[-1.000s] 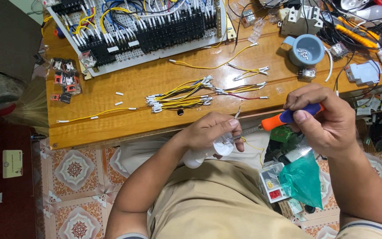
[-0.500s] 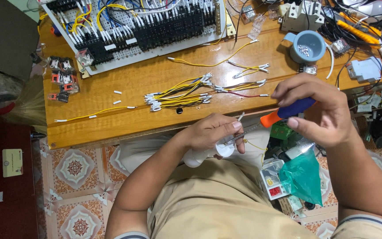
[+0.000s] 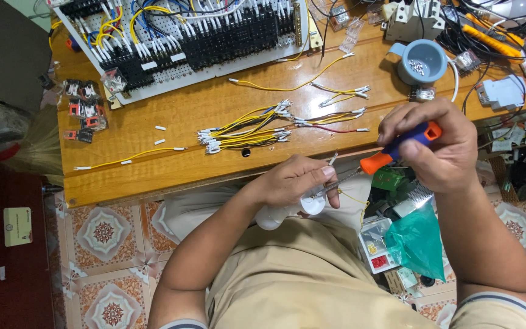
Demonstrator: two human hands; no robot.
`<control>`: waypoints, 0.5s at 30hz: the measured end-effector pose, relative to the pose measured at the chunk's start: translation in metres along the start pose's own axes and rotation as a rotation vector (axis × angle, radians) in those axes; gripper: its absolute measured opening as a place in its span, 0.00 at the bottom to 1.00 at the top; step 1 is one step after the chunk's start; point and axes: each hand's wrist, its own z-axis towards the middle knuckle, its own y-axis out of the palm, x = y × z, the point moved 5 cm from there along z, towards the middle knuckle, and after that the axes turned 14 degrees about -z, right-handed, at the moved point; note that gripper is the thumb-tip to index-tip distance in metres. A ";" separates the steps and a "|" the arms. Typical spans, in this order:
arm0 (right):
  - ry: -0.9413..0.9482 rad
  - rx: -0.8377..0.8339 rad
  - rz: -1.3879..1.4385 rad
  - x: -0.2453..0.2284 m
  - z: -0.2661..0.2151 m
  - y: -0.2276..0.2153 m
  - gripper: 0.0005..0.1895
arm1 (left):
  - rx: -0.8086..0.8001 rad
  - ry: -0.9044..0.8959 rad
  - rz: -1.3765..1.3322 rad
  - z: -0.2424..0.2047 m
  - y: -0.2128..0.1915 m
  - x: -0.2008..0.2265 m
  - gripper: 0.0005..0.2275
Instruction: The person sits at a low table and wires a white light bulb socket with yellow and black wires. They use a screwdriver to tighten the terminal screws, then insert a light bulb into the socket to test the connection. The person repeats this process with a second light bulb.
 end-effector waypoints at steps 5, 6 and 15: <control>0.042 0.240 0.189 0.000 0.007 -0.010 0.13 | 0.060 0.140 0.133 0.001 -0.003 0.005 0.18; 0.043 0.247 0.186 -0.005 0.005 -0.013 0.13 | 0.053 0.137 0.133 0.000 -0.002 0.003 0.18; 0.221 -0.024 -0.300 -0.017 0.001 0.063 0.15 | 0.388 0.429 0.289 -0.005 0.006 0.028 0.19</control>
